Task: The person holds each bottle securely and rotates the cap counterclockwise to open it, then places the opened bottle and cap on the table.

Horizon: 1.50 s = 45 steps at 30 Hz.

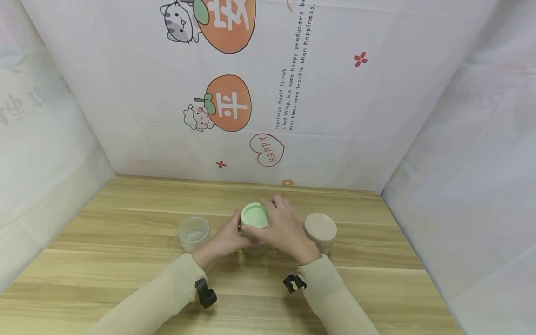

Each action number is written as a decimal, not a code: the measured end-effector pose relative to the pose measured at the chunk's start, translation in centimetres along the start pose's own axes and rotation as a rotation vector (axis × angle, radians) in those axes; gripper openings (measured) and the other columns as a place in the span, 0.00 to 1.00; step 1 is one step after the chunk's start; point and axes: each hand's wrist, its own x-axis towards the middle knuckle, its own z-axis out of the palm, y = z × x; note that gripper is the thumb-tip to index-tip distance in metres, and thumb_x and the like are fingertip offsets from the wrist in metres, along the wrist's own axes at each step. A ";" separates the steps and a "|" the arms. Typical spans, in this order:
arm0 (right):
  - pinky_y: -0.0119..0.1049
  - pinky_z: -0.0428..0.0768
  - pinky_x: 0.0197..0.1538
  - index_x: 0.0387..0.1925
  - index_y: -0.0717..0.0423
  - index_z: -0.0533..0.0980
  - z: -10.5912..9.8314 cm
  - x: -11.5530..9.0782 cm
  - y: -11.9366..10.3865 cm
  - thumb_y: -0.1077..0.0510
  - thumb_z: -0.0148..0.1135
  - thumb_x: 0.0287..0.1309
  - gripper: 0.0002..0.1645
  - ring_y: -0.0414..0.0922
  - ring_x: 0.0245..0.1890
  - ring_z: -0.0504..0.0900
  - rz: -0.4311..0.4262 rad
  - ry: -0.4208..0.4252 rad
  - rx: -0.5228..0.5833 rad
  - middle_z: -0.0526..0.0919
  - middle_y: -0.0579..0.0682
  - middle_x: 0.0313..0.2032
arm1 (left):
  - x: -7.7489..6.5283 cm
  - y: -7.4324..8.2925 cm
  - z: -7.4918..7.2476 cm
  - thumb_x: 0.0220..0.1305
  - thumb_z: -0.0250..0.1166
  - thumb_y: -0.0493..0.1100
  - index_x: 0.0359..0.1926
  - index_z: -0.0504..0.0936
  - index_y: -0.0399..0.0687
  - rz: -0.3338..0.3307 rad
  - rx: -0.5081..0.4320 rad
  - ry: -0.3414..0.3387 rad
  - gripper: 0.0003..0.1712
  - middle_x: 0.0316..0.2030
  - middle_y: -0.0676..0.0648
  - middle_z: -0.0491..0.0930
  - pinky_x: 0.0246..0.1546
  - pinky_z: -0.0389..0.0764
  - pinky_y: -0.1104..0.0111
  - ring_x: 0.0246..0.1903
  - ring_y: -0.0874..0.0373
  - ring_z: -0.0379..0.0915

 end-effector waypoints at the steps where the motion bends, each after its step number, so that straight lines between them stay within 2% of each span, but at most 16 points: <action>1: 0.43 0.79 0.40 0.63 0.56 0.75 -0.1 0.0 0.0 0.28 0.71 0.49 0.50 0.47 0.48 0.71 0.005 -0.011 0.024 0.74 0.51 0.52 | 0.0 0.0 0.0 0.53 0.79 0.53 0.73 0.58 0.47 -0.002 -0.005 -0.005 0.54 0.67 0.45 0.67 0.65 0.66 0.47 0.66 0.47 0.64; 6: 0.46 0.79 0.46 0.69 0.55 0.71 -0.2 0.0 0.3 0.32 0.72 0.51 0.51 0.47 0.53 0.69 0.003 -0.060 0.112 0.72 0.51 0.56 | 0.0 0.0 -0.2 0.54 0.79 0.52 0.75 0.57 0.48 -0.009 -0.021 -0.027 0.55 0.67 0.45 0.66 0.66 0.63 0.46 0.67 0.48 0.63; 12: 0.50 0.78 0.49 0.71 0.56 0.68 -0.4 0.3 1.0 0.40 0.72 0.53 0.49 0.50 0.56 0.67 -0.058 -0.100 0.134 0.72 0.53 0.60 | 0.0 0.0 -0.3 0.54 0.79 0.51 0.74 0.57 0.47 -0.001 -0.035 -0.039 0.54 0.65 0.45 0.68 0.66 0.63 0.47 0.65 0.49 0.64; 17: 0.51 0.76 0.51 0.73 0.54 0.65 -0.6 0.5 1.4 0.48 0.69 0.46 0.51 0.49 0.58 0.67 -0.090 -0.164 0.160 0.70 0.52 0.65 | 0.2 -0.3 -0.3 0.54 0.79 0.51 0.74 0.56 0.47 -0.004 -0.025 -0.044 0.54 0.65 0.44 0.67 0.66 0.63 0.48 0.65 0.49 0.64; 21: 0.54 0.73 0.55 0.75 0.51 0.61 -0.7 0.6 1.5 0.53 0.65 0.46 0.51 0.50 0.62 0.65 -0.100 -0.229 0.221 0.67 0.51 0.70 | 0.2 -0.2 -0.2 0.54 0.79 0.49 0.74 0.56 0.45 0.018 -0.026 -0.053 0.55 0.65 0.43 0.68 0.66 0.64 0.49 0.64 0.49 0.65; 28: 0.69 0.60 0.64 0.76 0.48 0.60 -0.7 0.6 1.4 0.55 0.61 0.50 0.49 0.59 0.73 0.53 -0.128 -0.270 0.272 0.57 0.51 0.76 | 0.4 -0.4 -0.3 0.54 0.79 0.50 0.74 0.55 0.46 0.036 -0.037 -0.073 0.55 0.65 0.46 0.68 0.66 0.63 0.51 0.64 0.52 0.65; 31: 0.71 0.57 0.65 0.76 0.48 0.60 -0.6 0.5 1.4 0.52 0.63 0.52 0.49 0.59 0.75 0.50 -0.130 -0.262 0.273 0.54 0.50 0.77 | 0.4 -0.5 -0.4 0.55 0.78 0.50 0.75 0.54 0.45 0.041 -0.029 -0.080 0.55 0.66 0.45 0.66 0.67 0.62 0.50 0.65 0.51 0.64; 34: 0.69 0.61 0.64 0.76 0.48 0.60 -0.3 0.4 1.2 0.44 0.67 0.57 0.48 0.58 0.74 0.52 -0.125 -0.222 0.239 0.54 0.50 0.77 | 0.3 -0.5 -0.6 0.56 0.78 0.51 0.75 0.54 0.44 0.044 -0.015 -0.087 0.54 0.67 0.43 0.65 0.66 0.63 0.48 0.66 0.49 0.63; 39: 0.58 0.72 0.59 0.73 0.51 0.65 -0.4 0.3 0.6 0.30 0.68 0.55 0.52 0.55 0.67 0.64 -0.125 -0.090 0.061 0.65 0.54 0.70 | 0.3 -0.4 -0.7 0.56 0.77 0.53 0.75 0.54 0.47 0.040 -0.023 -0.100 0.55 0.66 0.47 0.66 0.65 0.64 0.48 0.65 0.51 0.64; 45: 0.54 0.71 0.54 0.67 0.52 0.72 -1.0 0.0 -0.2 0.26 0.65 0.53 0.50 0.53 0.59 0.71 -0.101 0.008 -0.089 0.75 0.55 0.59 | 0.3 -0.4 -0.6 0.54 0.78 0.54 0.74 0.56 0.51 0.021 -0.027 -0.089 0.54 0.64 0.51 0.68 0.66 0.62 0.49 0.64 0.54 0.65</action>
